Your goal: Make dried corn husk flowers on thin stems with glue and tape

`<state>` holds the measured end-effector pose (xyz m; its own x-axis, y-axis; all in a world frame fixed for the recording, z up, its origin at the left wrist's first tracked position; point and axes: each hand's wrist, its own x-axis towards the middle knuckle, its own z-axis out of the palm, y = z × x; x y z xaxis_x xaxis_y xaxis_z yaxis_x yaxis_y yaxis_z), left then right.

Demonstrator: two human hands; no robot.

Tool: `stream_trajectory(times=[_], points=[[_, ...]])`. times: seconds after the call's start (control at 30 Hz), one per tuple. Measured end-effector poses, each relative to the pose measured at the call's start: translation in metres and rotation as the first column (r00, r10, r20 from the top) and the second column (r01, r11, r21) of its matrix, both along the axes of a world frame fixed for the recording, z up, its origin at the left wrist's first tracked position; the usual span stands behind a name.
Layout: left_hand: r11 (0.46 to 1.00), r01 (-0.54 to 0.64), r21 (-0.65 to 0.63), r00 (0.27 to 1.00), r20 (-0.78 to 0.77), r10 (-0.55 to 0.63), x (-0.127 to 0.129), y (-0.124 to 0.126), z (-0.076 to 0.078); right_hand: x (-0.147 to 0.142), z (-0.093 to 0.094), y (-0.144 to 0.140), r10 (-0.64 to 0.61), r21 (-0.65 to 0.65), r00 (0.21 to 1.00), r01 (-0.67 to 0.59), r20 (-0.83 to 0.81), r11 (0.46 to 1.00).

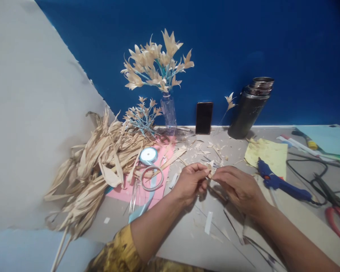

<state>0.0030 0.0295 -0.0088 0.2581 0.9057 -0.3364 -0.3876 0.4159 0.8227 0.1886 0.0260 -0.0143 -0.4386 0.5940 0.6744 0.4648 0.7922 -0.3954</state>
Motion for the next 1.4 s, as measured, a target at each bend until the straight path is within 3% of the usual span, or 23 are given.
stream_trajectory(times=[0.07,0.13,0.2,0.27,0.33,0.47,0.53,0.73,0.83,0.97,1.07,1.2,1.23,1.3,1.37,1.4], points=[[0.997,-0.059,0.054,0.996,-0.056,0.062,0.002,-0.001,0.001,-0.001,0.001,-0.001,-0.047,-0.089,0.998,0.042,-0.05,0.995],[0.98,-0.144,0.137,0.98,-0.119,0.16,0.004,-0.001,0.004,-0.003,0.004,-0.002,-0.16,-0.259,0.982,0.129,-0.103,0.957],[0.95,-0.219,0.225,0.947,-0.186,0.262,0.006,-0.002,0.008,-0.006,0.008,-0.004,-0.243,-0.471,0.963,0.161,-0.119,0.867],[0.919,-0.261,0.295,0.909,-0.246,0.337,0.007,-0.005,0.013,-0.01,0.01,-0.005,-0.246,-0.654,0.959,0.097,-0.139,0.75],[0.897,-0.266,0.353,0.879,-0.292,0.376,0.009,-0.008,0.015,-0.014,0.011,-0.006,-0.236,-0.756,0.954,0.015,-0.186,0.655],[0.886,-0.249,0.391,0.882,-0.286,0.374,0.012,-0.011,0.016,-0.019,0.009,-0.008,-0.27,-0.808,0.93,-0.045,-0.248,0.587],[0.914,-0.247,0.321,0.919,-0.222,0.326,0.012,-0.01,0.015,-0.02,0.006,-0.008,-0.304,-0.834,0.908,-0.083,-0.29,0.546],[0.985,-0.164,0.047,0.986,0.051,0.162,0.011,-0.005,0.006,-0.021,0.0,-0.008,-0.358,-0.899,0.845,-0.28,-0.397,0.338],[0.987,-0.159,0.013,0.982,0.103,0.157,0.01,-0.005,0.005,-0.021,0.0,-0.007,-0.382,-0.902,0.827,-0.309,-0.412,0.302],[0.975,-0.206,0.077,0.978,0.055,0.202,0.01,-0.005,0.007,-0.018,0.006,-0.006,-0.42,-0.905,0.805,-0.334,-0.42,0.265],[0.956,-0.251,0.151,0.965,-0.039,0.26,0.01,-0.006,0.011,-0.016,0.011,-0.005,-0.442,-0.897,0.783,-0.34,-0.436,0.283],[0.933,-0.286,0.219,0.927,-0.184,0.328,0.012,-0.009,0.019,-0.016,0.01,-0.006,-0.359,-0.888,0.839,-0.275,-0.408,0.368],[0.931,-0.287,0.224,0.922,-0.198,0.332,0.012,-0.01,0.02,-0.016,0.009,-0.007,-0.339,-0.881,0.863,-0.218,-0.375,0.42],[0.933,-0.283,0.221,0.922,-0.204,0.328,0.012,-0.01,0.021,-0.016,0.006,-0.009,-0.31,-0.799,0.905,-0.051,-0.29,0.599],[0.936,-0.28,0.215,0.925,-0.202,0.323,0.012,-0.01,0.02,-0.016,0.003,-0.01,-0.262,-0.578,0.939,0.09,-0.221,0.811],[0.938,-0.276,0.212,0.926,-0.202,0.318,0.011,-0.009,0.019,-0.016,0.001,-0.011,-0.227,-0.448,0.955,0.122,-0.188,0.885]])
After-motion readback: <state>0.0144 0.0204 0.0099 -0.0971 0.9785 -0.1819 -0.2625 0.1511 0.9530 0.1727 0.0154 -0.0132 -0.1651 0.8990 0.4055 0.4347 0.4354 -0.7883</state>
